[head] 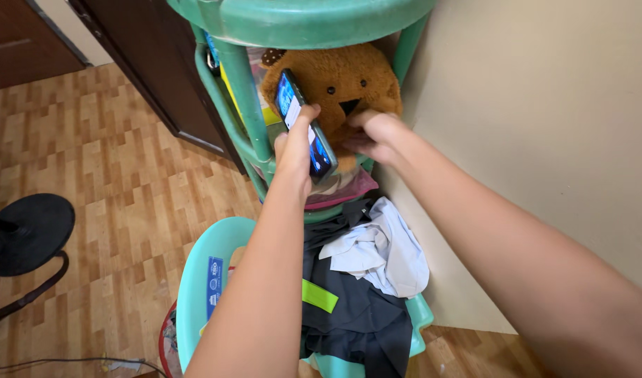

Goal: The person organizes items on a green rolling cart and nearby surfaces. They fold and place a floral pouch and a pink cloth, arrange toiletries and a hairbrush, and move a teddy bear and a phone onto the cart. The person also handles a small white packet and a patterned cloth, placing them into a laundry basket.

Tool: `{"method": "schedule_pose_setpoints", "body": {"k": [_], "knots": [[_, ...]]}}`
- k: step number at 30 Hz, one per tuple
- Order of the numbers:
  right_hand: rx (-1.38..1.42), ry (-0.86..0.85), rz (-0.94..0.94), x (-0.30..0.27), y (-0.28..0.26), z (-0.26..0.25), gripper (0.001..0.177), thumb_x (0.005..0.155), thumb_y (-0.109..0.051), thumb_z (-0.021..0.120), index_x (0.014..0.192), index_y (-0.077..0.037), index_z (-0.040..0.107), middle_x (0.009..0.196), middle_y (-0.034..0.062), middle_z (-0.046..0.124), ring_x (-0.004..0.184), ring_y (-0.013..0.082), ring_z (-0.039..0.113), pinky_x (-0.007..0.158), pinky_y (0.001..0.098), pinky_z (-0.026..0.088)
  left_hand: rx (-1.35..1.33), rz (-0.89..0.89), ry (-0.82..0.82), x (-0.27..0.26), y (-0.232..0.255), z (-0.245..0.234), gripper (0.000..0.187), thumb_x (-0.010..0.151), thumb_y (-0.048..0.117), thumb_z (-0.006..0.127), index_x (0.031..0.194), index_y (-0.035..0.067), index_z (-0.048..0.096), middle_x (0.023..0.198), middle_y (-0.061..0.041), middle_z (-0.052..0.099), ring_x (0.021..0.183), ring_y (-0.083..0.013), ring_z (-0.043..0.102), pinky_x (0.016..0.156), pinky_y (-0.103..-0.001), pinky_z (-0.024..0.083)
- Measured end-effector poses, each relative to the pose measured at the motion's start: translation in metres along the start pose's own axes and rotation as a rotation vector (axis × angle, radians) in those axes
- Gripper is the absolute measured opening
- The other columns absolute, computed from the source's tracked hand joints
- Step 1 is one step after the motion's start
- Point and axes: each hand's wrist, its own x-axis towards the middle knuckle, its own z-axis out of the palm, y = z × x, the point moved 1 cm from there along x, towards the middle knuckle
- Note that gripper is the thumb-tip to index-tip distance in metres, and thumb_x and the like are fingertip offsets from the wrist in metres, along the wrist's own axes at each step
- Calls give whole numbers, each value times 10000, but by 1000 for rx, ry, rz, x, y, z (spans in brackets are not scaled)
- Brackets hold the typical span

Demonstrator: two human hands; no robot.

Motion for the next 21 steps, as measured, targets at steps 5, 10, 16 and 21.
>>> {"method": "schedule_pose_setpoints", "body": {"k": [5, 10, 16, 21], "knots": [[151, -5, 34, 62, 10, 14, 329, 974, -34, 535, 1286, 68, 547, 1221, 251, 598, 1164, 390, 597, 1008, 556, 589, 130, 158, -5, 24, 0, 4, 782, 668, 490, 782, 1226, -27, 599, 1059, -107, 711, 921, -202, 661, 848, -354, 516], [-110, 108, 84, 24, -2, 19, 330, 925, -65, 532, 1239, 30, 570, 1195, 256, 657, 1181, 430, 661, 926, 543, 615, 486, 104, 257, 22, -1, 3, 876, 615, 541, 824, 1210, -61, 600, 1131, -177, 710, 1010, -264, 683, 938, -366, 519], [-357, -19, -49, -119, -16, 46, 505, 907, -137, 598, 1337, 106, 495, 1327, 267, 557, 1201, 451, 601, 862, 570, 610, 165, 15, 140, 16, -23, -10, 797, 655, 484, 821, 1181, -91, 658, 1056, -208, 701, 894, -334, 702, 823, -474, 564], [-587, -332, 43, -157, -24, 94, 738, 862, -206, 635, 1529, -151, 325, 1407, 133, 504, 1139, 333, 582, 860, 557, 618, -619, -217, -348, 37, -18, -17, 513, 861, 419, 687, 1232, 78, 594, 1073, -138, 669, 981, -340, 641, 892, -545, 522]]}}
